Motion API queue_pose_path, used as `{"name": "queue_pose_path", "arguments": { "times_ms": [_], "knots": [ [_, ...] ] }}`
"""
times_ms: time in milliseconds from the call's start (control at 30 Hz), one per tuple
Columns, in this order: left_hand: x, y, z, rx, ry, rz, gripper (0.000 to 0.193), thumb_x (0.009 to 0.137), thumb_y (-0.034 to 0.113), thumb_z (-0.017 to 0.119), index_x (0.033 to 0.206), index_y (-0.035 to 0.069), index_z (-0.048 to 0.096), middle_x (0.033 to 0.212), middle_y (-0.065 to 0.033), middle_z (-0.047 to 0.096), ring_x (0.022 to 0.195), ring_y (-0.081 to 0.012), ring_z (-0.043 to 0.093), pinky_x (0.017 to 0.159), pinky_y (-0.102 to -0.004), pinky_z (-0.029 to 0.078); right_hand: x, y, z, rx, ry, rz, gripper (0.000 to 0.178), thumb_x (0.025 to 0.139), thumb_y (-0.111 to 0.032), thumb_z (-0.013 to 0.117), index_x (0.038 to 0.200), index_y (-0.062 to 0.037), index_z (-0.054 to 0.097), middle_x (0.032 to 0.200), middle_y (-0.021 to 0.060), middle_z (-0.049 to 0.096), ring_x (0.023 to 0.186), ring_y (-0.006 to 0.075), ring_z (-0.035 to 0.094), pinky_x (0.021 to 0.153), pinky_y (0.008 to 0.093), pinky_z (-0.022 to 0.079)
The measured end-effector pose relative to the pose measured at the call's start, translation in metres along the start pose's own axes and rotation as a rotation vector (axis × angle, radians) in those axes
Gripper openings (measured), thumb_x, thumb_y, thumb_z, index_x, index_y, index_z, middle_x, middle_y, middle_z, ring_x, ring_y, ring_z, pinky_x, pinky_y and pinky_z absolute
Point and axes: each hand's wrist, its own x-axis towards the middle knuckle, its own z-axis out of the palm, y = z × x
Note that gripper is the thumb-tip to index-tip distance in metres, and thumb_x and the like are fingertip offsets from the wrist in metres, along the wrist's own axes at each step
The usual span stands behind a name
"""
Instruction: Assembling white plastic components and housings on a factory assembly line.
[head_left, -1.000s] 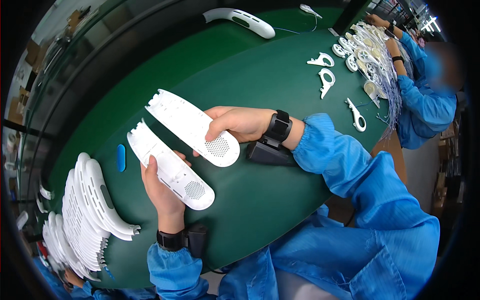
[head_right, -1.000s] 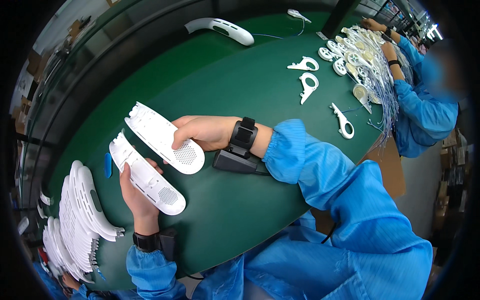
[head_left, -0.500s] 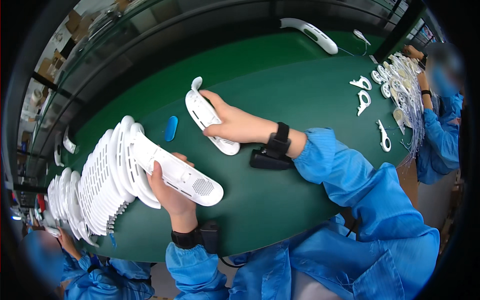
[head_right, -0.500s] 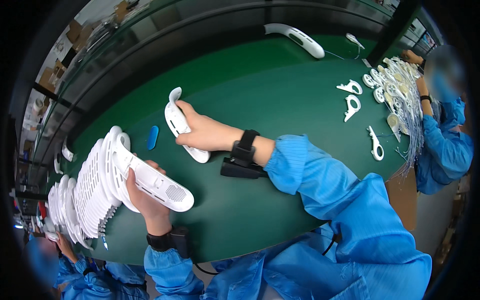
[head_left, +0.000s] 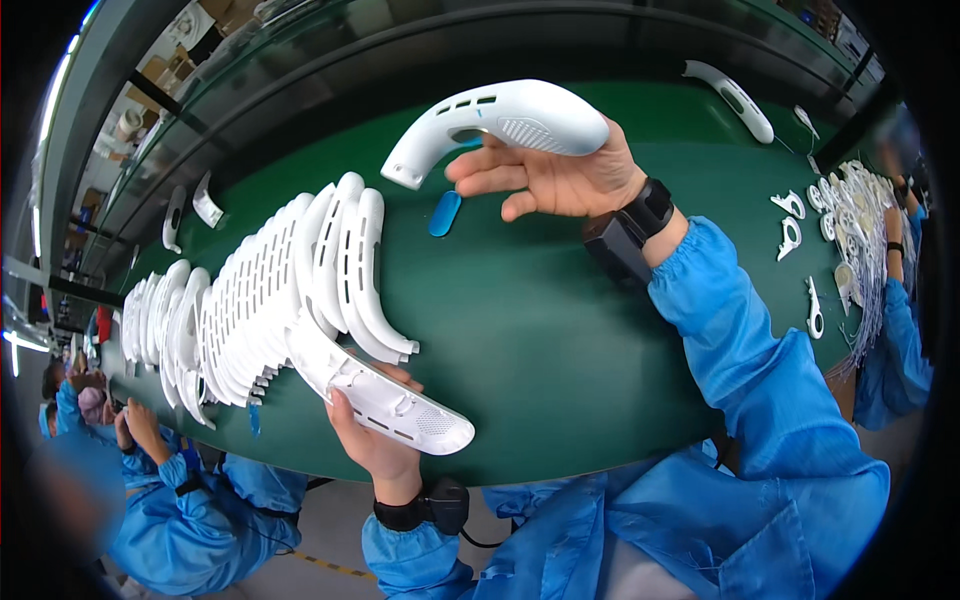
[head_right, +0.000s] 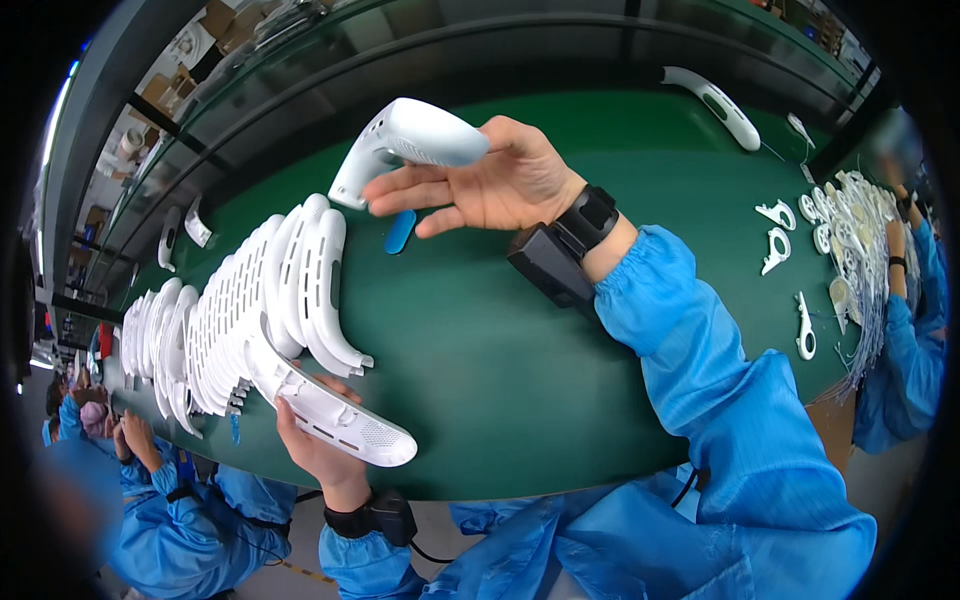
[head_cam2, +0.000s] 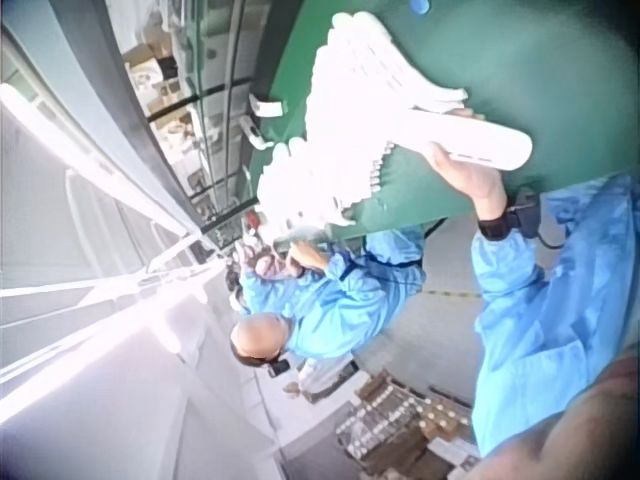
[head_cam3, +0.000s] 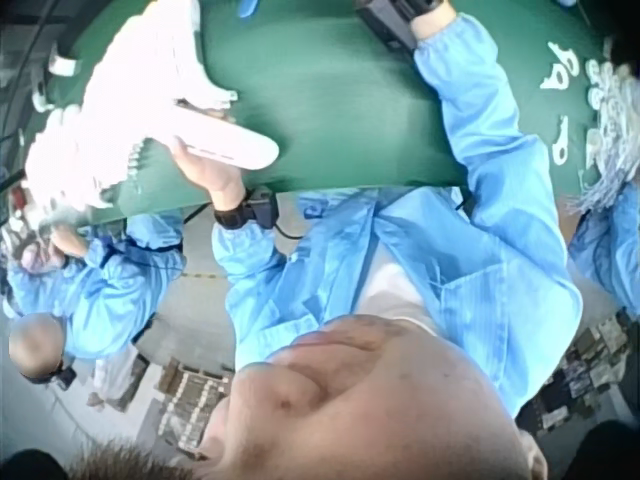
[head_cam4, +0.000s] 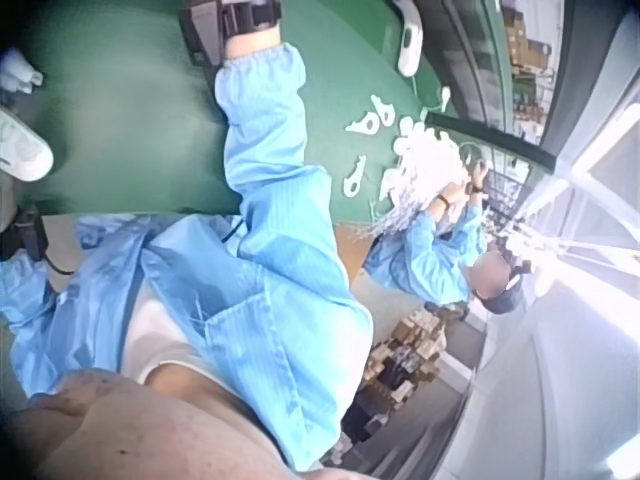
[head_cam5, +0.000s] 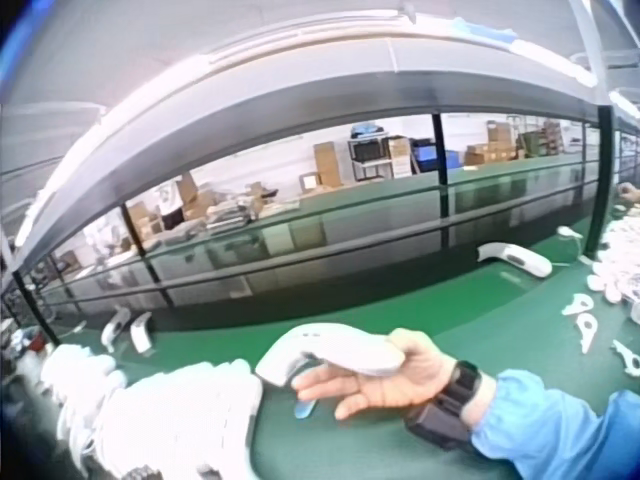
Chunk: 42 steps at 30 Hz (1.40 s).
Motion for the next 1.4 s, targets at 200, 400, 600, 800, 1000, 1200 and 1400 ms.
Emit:
{"name": "queue_pose_path", "arguments": {
  "times_ms": [200,400,600,800,1000,1200,1400],
  "knots": [
    [0.007,0.012,0.007,0.114,0.085,0.013,0.044,0.098,0.032,0.041,0.126,-0.001,0.046,0.075,-0.0121,0.06,0.063,-0.0198,0.058,0.059,-0.0294,0.048,-0.001,0.036,-0.019,-0.099,0.098,-0.025,0.061,0.091,-0.038,0.061,0.127,0.007,0.044,0.12,0.0269,0.059,0.11,0.0317,0.062,0.087,0.0391,0.055],
    [0.036,0.037,0.011,0.167,0.046,0.044,0.041,0.098,0.027,0.047,0.126,-0.002,0.047,0.077,-0.011,0.061,0.063,-0.0167,0.058,0.06,-0.0278,0.048,0.029,0.082,-0.029,-0.051,0.577,0.327,0.049,0.096,-0.053,0.046,0.096,-0.005,0.057,0.068,0.0077,0.06,0.055,0.0142,0.056,0.053,0.0281,0.045],
    [0.03,0.025,0.004,0.205,0.086,0.055,0.033,0.097,0.021,0.048,0.121,-0.002,0.047,0.079,-0.0133,0.062,0.065,-0.0188,0.06,0.059,-0.0299,0.049,0.062,0.106,-0.01,-0.541,0.806,0.446,0.046,0.096,-0.04,0.047,0.106,0.0038,0.056,0.075,0.0165,0.067,0.05,0.0164,0.062,0.045,0.0253,0.048],
    [0.029,0.023,0.011,0.19,0.03,0.039,0.035,0.096,0.021,0.05,0.12,-0.004,0.045,0.079,-0.0142,0.062,0.067,-0.0197,0.06,0.062,-0.0307,0.049,0.052,0.113,0.016,-1.19,0.843,0.376,0.061,0.082,-0.031,0.064,0.119,0.0105,0.038,0.074,0.0148,0.066,0.046,0.0199,0.061,0.042,0.0273,0.048],
    [0.025,0.021,0.008,0.195,-0.016,0.021,0.035,0.095,0.022,0.05,0.119,-0.004,0.045,0.08,-0.0148,0.062,0.067,-0.0209,0.06,0.062,-0.0311,0.049,0.073,0.132,0.02,-1.794,0.823,0.453,0.094,0.069,-0.023,0.067,0.138,0.0178,0.018,0.079,0.0203,0.068,0.069,0.0336,0.068,0.061,0.0397,0.055],
    [0.018,0.022,0.017,0.216,0.014,0.01,0.035,0.094,0.018,0.054,0.12,-0.003,0.044,0.08,-0.015,0.062,0.066,-0.0214,0.061,0.062,-0.0316,0.05,0.073,0.146,0.014,-2.304,0.567,0.36,0.064,0.072,-0.025,0.068,0.127,0.0005,0.047,0.078,0.012,0.07,0.066,0.0265,0.069,0.055,0.0372,0.052],
    [0.012,0.02,0.009,0.258,-0.004,0.012,0.038,0.094,0.018,0.054,0.125,-0.002,0.044,0.083,-0.0128,0.062,0.07,-0.019,0.059,0.066,-0.03,0.048,0.089,0.13,0.018,-2.246,0.443,0.618,0.04,0.076,-0.037,0.065,0.103,-0.0087,0.064,0.078,0.0083,0.07,0.068,0.0257,0.069,0.058,0.0391,0.053]
  ]
}}
